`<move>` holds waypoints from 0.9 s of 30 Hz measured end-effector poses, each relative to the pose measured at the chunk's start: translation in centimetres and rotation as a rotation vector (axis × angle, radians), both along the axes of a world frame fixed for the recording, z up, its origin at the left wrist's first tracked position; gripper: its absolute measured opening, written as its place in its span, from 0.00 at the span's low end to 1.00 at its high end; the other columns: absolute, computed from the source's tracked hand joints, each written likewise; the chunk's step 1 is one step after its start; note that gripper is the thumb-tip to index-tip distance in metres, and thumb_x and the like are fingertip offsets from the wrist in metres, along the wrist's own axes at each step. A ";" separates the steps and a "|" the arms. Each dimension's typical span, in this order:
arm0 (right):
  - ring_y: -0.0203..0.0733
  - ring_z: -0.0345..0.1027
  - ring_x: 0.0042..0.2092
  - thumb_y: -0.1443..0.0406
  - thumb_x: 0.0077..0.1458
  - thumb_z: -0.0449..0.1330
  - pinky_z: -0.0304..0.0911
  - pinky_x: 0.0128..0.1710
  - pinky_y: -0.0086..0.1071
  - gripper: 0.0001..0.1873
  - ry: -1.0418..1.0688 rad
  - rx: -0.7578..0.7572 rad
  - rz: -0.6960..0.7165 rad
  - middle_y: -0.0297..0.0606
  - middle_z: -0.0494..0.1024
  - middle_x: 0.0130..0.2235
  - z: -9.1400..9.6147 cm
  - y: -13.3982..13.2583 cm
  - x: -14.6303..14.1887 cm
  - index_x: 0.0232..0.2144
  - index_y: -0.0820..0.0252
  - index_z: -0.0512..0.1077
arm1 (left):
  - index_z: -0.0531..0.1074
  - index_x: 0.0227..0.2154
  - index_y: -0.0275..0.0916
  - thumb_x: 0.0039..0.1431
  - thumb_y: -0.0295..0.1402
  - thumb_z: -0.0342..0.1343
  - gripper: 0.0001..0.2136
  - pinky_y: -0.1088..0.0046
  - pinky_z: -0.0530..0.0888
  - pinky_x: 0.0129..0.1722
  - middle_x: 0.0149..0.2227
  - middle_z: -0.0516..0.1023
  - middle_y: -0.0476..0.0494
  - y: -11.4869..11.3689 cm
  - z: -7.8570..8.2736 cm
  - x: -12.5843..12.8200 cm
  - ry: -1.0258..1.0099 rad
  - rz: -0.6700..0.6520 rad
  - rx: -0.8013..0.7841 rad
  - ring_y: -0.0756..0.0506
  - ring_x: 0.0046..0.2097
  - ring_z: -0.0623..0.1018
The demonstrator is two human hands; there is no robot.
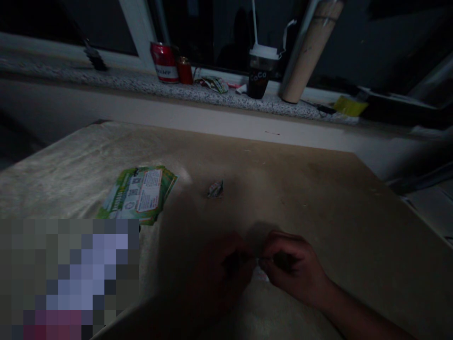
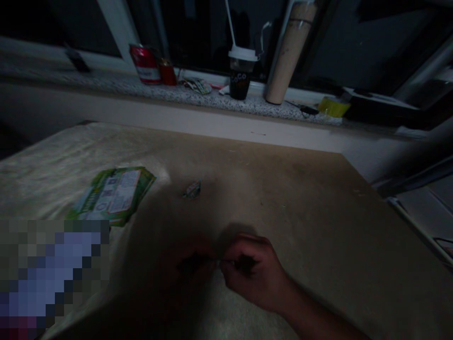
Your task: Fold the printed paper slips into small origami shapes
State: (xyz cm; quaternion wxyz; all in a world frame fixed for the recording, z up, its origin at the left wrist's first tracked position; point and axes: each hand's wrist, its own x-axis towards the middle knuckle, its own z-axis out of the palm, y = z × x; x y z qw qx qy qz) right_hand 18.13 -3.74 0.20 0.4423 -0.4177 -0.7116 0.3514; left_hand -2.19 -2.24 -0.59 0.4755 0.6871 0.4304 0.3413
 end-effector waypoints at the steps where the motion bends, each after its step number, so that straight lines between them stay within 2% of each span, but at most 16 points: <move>1: 0.35 0.67 0.26 0.74 0.52 0.63 0.60 0.25 0.27 0.08 0.001 0.010 -0.007 0.32 0.73 0.26 0.0 0.0 0.0 0.27 0.58 0.73 | 0.77 0.30 0.40 0.58 0.34 0.59 0.05 0.74 0.67 0.29 0.27 0.75 0.50 0.1 0.0 0.0 -0.007 0.011 -0.016 0.48 0.29 0.73; 8: 0.35 0.66 0.26 0.72 0.56 0.63 0.60 0.25 0.27 0.07 -0.013 -0.071 0.009 0.32 0.74 0.26 -0.1 -0.1 0.0 0.28 0.58 0.72 | 0.75 0.28 0.39 0.57 0.32 0.58 0.05 0.74 0.66 0.30 0.26 0.73 0.50 -0.2 -0.1 0.1 -0.001 0.005 -0.054 0.48 0.29 0.72; 14: 0.34 0.66 0.26 0.74 0.54 0.62 0.59 0.25 0.27 0.08 0.020 -0.015 0.011 0.31 0.73 0.25 0.2 -0.2 -0.1 0.26 0.58 0.71 | 0.75 0.28 0.39 0.57 0.35 0.59 0.06 0.74 0.65 0.29 0.26 0.72 0.50 -0.3 0.5 0.2 -0.003 -0.002 -0.044 0.48 0.28 0.70; 22: 0.33 0.68 0.27 0.73 0.56 0.64 0.60 0.26 0.26 0.06 0.001 -0.009 0.034 0.32 0.75 0.26 0.0 -0.1 0.0 0.29 0.58 0.75 | 0.74 0.27 0.39 0.57 0.33 0.57 0.06 0.74 0.64 0.28 0.25 0.71 0.51 -0.1 -0.1 0.1 -0.042 -0.019 -0.015 0.49 0.27 0.70; 27: 0.34 0.69 0.26 0.73 0.55 0.64 0.61 0.27 0.26 0.07 0.003 0.028 0.005 0.32 0.76 0.25 0.2 -0.1 0.0 0.29 0.58 0.75 | 0.75 0.27 0.39 0.57 0.34 0.58 0.06 0.74 0.65 0.29 0.25 0.73 0.51 0.1 0.6 0.1 -0.016 -0.009 -0.038 0.49 0.28 0.71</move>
